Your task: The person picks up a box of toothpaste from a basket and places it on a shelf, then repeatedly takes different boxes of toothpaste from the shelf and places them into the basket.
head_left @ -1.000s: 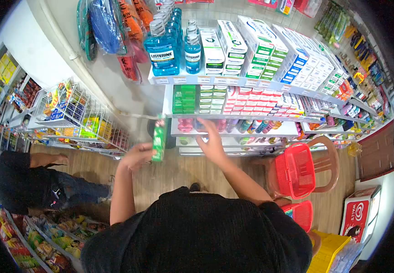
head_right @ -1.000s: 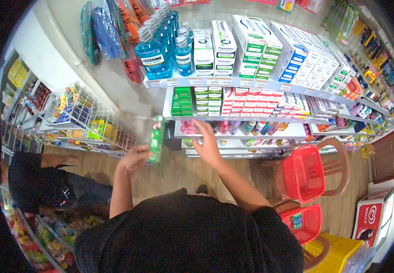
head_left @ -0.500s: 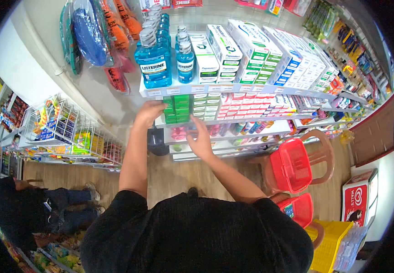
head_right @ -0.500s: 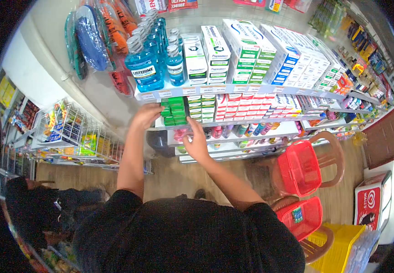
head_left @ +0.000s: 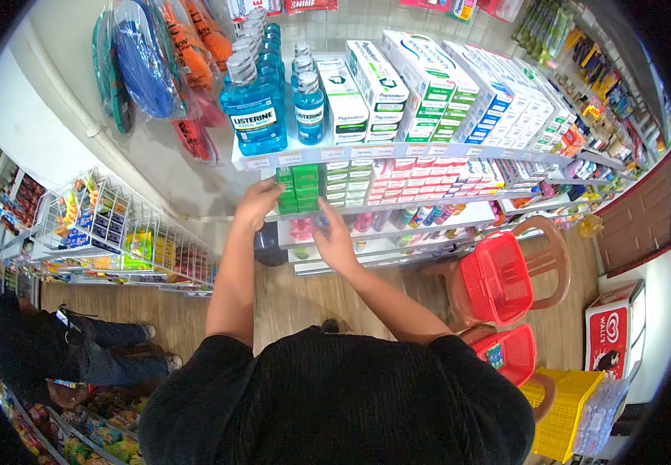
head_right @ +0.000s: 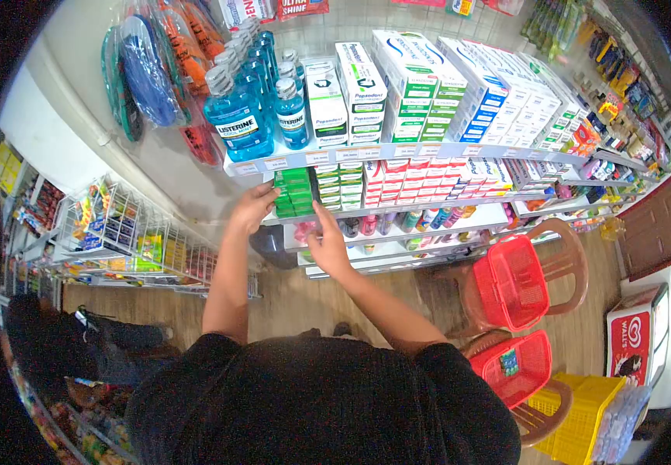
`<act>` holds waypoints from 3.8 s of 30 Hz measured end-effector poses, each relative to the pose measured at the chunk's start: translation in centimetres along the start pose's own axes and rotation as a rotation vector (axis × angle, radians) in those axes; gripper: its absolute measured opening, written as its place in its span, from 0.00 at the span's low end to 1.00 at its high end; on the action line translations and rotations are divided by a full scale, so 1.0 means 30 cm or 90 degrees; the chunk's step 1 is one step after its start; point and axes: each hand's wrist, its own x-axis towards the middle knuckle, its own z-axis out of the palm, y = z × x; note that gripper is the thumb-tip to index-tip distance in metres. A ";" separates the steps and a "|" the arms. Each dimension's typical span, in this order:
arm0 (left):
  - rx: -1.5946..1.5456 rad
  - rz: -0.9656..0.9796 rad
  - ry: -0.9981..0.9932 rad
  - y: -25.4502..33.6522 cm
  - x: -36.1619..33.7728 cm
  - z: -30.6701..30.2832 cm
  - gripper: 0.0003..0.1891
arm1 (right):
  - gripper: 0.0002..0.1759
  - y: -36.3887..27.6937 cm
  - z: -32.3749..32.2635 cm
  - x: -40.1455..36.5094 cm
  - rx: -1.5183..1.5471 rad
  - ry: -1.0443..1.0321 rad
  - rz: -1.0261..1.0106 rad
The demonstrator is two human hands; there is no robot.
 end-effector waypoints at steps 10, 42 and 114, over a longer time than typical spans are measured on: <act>0.046 -0.005 -0.029 0.037 -0.074 0.049 0.21 | 0.37 -0.007 -0.011 -0.009 -0.013 0.002 0.014; 0.604 -0.652 -0.903 -1.216 -0.751 1.885 0.24 | 0.18 0.491 -1.281 -1.884 0.637 1.074 0.615; 0.270 -0.088 -0.536 -0.012 -0.659 0.426 0.22 | 0.17 -0.174 -0.699 -0.341 -0.398 -0.039 -0.369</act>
